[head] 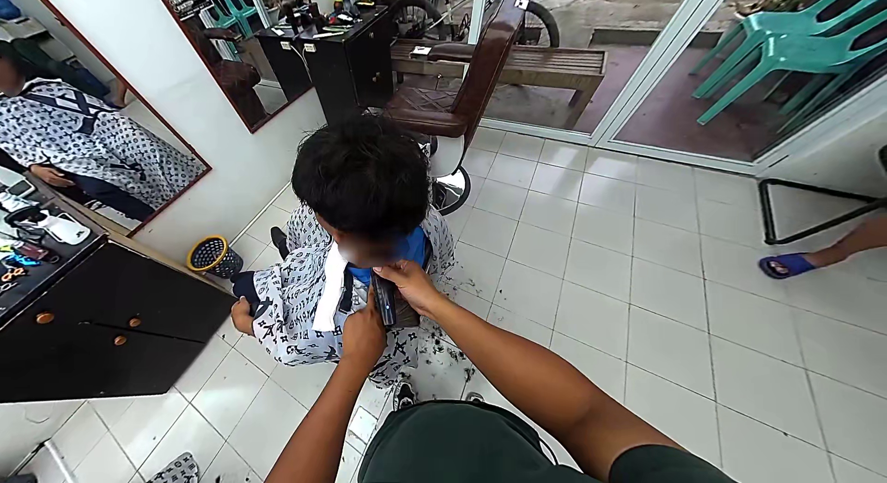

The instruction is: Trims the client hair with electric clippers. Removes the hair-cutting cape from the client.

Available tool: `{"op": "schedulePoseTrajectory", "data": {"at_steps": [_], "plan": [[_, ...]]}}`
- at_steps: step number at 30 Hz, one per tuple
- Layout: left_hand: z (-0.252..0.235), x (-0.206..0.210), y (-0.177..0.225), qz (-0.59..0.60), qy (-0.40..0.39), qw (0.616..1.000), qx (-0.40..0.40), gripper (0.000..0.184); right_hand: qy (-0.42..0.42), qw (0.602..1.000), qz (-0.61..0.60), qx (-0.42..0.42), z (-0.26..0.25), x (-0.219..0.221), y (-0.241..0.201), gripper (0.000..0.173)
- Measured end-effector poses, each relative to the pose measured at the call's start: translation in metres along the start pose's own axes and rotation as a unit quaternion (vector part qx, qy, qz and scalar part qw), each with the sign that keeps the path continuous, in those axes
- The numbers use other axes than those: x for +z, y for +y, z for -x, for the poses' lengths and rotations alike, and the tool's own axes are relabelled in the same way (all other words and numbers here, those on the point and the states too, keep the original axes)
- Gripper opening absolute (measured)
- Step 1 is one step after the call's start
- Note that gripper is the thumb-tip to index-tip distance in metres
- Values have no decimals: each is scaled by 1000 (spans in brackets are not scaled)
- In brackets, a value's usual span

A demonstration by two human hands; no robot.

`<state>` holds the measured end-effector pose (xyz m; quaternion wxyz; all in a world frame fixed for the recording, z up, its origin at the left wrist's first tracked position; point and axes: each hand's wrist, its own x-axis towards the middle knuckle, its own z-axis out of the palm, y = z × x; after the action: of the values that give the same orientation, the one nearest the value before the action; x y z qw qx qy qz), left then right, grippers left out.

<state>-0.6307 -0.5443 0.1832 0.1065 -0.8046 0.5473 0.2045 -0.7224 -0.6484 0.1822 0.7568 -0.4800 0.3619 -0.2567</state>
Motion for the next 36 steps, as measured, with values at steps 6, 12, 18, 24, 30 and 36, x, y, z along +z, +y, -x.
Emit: {"op": "schedulePoseTrajectory", "data": {"at_steps": [6, 12, 18, 24, 30, 36], "plan": [[3, -5, 2, -14, -6, 1000, 8, 79, -8, 998, -24, 55, -1, -2, -1, 33], [2, -3, 2, -34, 3, 999, 22, 70, -6, 998, 51, 31, -1, -7, -3, 35], [-5, -1, 3, -88, -15, 995, 47, 44, -20, 998, 53, -29, 2, -15, -10, 27], [-7, 4, 5, -92, 4, 995, 49, 43, -23, 998, 57, 25, -2, -29, -13, 30], [-6, 3, 9, -100, -9, 994, 35, 43, -24, 989, 140, 36, -6, -37, -17, 32], [-6, 3, 13, -100, -11, 995, 21, 44, -40, 987, 154, 6, -6, -40, -19, 31]]}}
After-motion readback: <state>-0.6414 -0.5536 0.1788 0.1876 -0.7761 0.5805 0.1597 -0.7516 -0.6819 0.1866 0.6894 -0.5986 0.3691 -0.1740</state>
